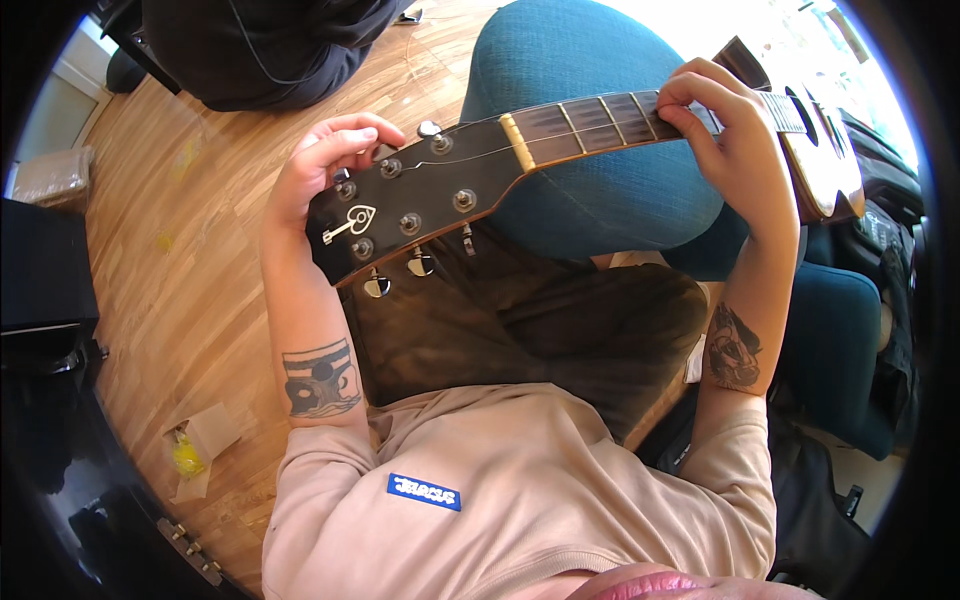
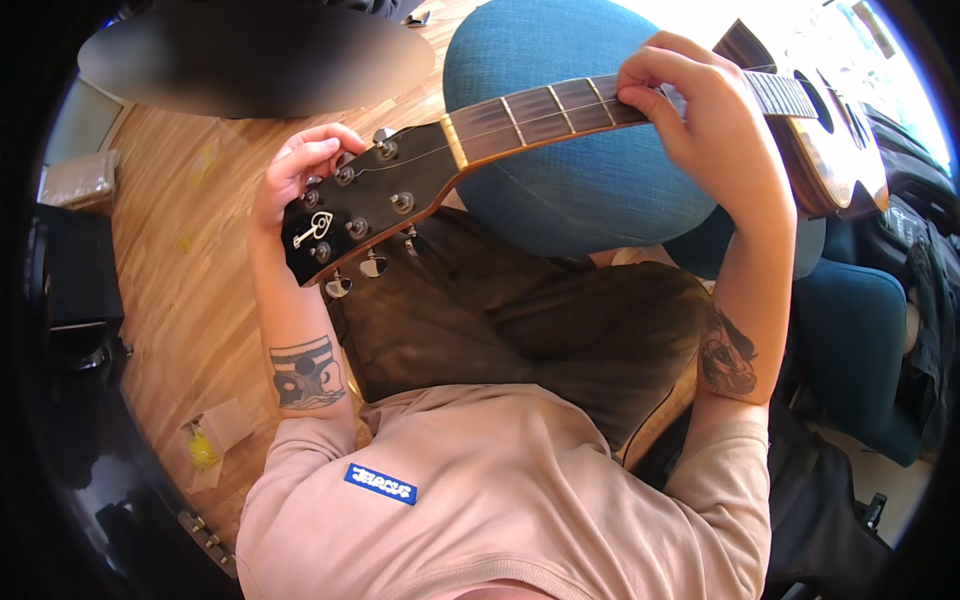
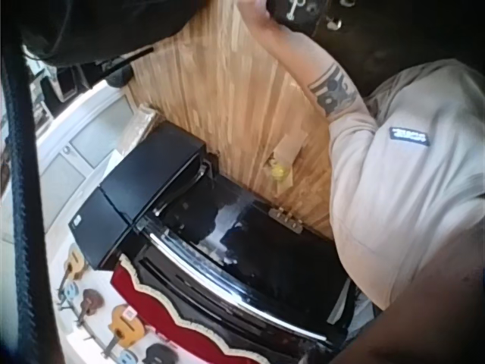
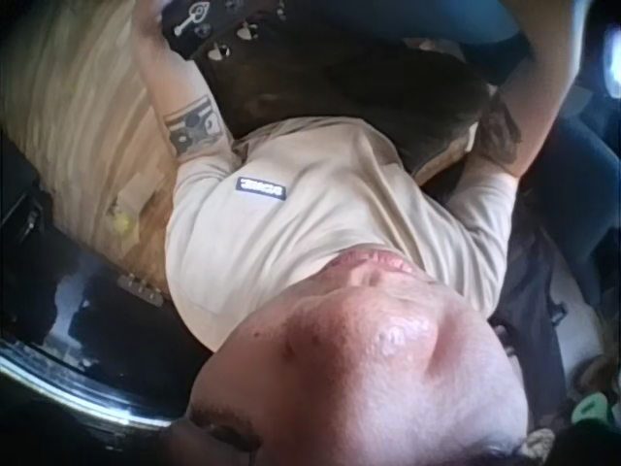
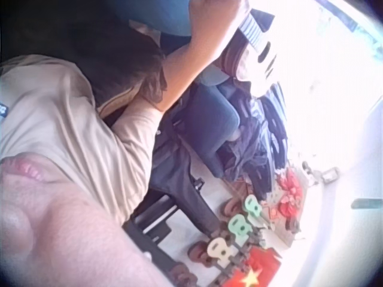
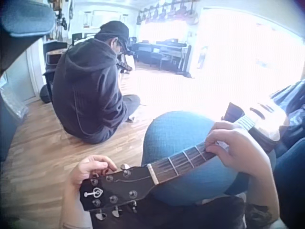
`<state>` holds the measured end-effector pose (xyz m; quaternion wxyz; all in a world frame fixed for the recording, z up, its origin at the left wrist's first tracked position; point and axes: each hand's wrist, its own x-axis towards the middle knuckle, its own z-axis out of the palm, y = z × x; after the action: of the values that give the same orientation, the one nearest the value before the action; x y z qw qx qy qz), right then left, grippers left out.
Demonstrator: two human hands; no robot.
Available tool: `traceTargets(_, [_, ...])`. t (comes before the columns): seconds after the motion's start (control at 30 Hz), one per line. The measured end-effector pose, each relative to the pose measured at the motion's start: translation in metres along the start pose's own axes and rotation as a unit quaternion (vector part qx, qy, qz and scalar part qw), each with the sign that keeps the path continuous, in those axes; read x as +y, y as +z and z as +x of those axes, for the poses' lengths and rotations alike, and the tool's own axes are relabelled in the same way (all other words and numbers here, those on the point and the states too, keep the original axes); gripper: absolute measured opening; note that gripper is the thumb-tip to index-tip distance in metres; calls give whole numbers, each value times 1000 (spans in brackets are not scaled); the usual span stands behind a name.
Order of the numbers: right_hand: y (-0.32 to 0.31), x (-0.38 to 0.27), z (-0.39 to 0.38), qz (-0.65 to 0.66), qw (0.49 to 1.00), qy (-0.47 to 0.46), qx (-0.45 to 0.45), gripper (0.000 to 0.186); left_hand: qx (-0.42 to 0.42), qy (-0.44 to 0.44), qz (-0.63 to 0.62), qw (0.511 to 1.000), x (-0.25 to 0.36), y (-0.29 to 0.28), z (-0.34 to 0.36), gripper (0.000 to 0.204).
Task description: The person strings an acoustic guitar by threading a new string through the bridge and winding it onto the tuning peg at the headstock. They repeat this process for multiple strings, carefully winding and securing each one.
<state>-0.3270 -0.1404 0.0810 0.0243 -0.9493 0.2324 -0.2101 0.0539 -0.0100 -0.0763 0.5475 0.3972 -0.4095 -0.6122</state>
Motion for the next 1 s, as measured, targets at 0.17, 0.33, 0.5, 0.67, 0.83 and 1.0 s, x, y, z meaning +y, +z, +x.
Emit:
traceTargets(0.17, [4, -3, 3, -110, 993, -46, 0, 1, 7, 0, -6, 1000, -5, -1, 2, 31])
traceTargets(0.33, [9, -7, 0, -69, 997, -24, -5, 4, -12, 23, 16, 1000, 3, 3, -3, 33])
traceTargets(0.5, [16, -11, -3, -20, 999, -8, 36, 5, -56, 21, -119, 991, -7, -2, -2, 37])
traceTargets(0.67, [19, -15, -1, -23, 999, 2, 41, 6, -56, 28, -188, 980, -11, 2, -4, 37])
traceTargets(0.83, [24, -14, 0, -32, 998, 6, 61, 6, -18, 46, -200, 979, -15, 10, -4, 34])
traceTargets(1.0, [25, -11, -1, -23, 998, 20, 52, 6, -74, 11, -165, 983, -15, -9, 2, 24])
